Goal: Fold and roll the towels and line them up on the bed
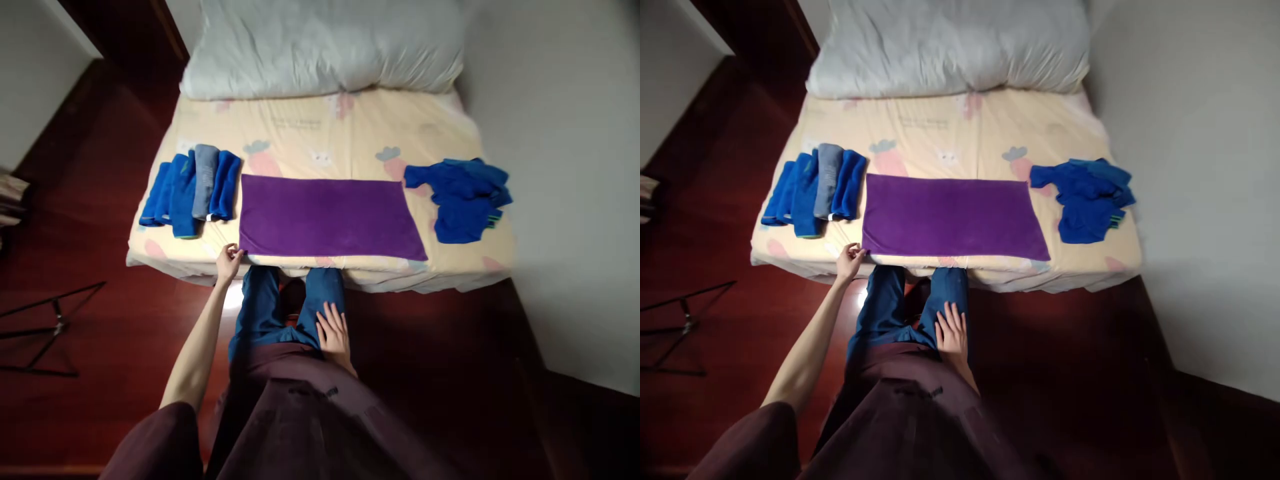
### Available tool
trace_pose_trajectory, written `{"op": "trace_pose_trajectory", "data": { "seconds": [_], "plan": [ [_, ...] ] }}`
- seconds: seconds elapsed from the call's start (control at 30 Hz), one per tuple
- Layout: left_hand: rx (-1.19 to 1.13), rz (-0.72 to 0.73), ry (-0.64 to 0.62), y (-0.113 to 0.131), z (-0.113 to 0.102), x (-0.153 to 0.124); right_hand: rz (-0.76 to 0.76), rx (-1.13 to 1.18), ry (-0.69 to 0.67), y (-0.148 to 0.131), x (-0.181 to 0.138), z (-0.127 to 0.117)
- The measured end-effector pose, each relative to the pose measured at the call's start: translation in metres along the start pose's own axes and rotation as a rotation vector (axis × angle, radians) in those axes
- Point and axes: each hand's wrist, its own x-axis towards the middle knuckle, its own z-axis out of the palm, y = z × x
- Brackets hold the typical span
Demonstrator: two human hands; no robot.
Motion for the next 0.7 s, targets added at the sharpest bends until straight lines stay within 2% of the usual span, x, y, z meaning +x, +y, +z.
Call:
{"op": "trace_pose_trajectory", "data": {
  "seconds": [0.07,0.17,0.27,0.4,0.53,0.7],
  "plan": [
    [0.009,-0.066,-0.004,0.009,0.001,0.008,-0.004,0.021,-0.032,-0.013,-0.03,0.009],
    [0.025,-0.097,-0.005,0.022,0.0,0.01,0.012,0.019,0.027,-0.012,-0.046,-0.002],
    [0.015,-0.054,-0.013,0.025,-0.008,0.005,0.063,-0.019,0.129,-0.006,-0.058,-0.016],
    [0.031,0.011,-0.008,0.018,-0.017,0.002,0.122,-0.074,0.225,-0.003,-0.077,-0.022],
    [0.069,0.087,-0.015,0.012,-0.017,0.001,0.12,-0.122,0.26,-0.005,-0.088,-0.03],
    [0.131,0.13,-0.031,0.013,-0.023,-0.005,0.081,-0.152,0.272,-0.01,-0.087,-0.048]
  ]
}}
